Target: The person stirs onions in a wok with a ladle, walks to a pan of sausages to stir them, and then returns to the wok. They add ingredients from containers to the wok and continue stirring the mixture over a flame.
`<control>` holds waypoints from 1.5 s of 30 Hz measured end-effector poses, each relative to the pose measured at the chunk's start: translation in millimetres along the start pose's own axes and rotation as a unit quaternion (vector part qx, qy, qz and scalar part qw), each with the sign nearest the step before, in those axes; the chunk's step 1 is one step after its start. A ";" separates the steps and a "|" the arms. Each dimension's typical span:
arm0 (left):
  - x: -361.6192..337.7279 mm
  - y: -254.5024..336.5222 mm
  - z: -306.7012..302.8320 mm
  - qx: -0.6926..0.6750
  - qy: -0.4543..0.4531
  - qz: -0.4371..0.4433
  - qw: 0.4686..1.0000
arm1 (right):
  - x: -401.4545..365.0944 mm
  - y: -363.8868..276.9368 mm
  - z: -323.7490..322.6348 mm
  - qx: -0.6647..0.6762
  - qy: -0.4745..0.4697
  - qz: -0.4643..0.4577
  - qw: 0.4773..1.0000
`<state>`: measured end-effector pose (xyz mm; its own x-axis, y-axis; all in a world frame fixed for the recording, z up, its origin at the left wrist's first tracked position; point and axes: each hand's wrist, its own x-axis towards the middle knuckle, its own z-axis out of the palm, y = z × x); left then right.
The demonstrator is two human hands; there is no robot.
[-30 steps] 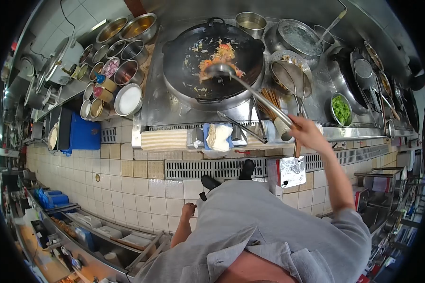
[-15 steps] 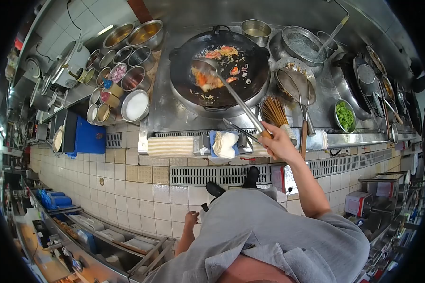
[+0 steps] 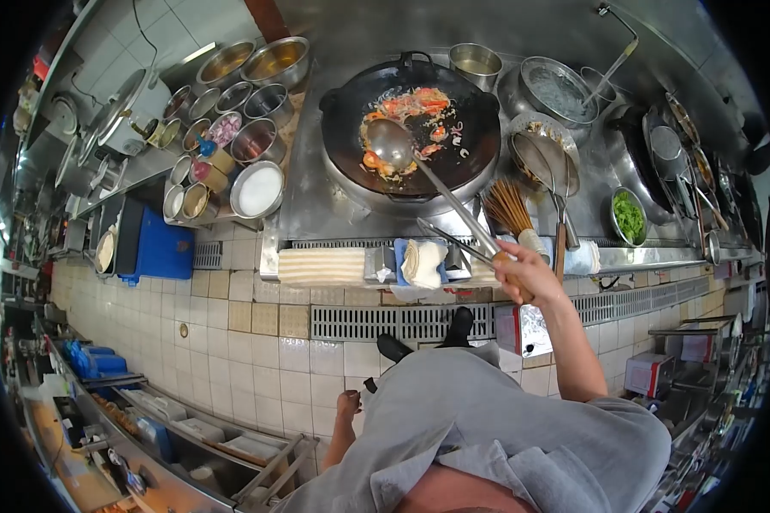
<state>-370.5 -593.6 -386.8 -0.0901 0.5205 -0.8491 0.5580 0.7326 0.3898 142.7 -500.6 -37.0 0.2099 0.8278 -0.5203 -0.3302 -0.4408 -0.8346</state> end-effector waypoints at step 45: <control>-140.8 -167.9 133.3 -0.100 0.115 -0.164 0.975 | 33.3 19.2 124.7 -0.343 -0.100 -0.388 0.850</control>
<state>-341.5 -848.4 -380.3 -0.4313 0.3120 -0.8465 0.2984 0.9348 0.1925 28.6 -438.3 -47.8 -0.0633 0.9739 0.2180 0.4652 0.2221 -0.8569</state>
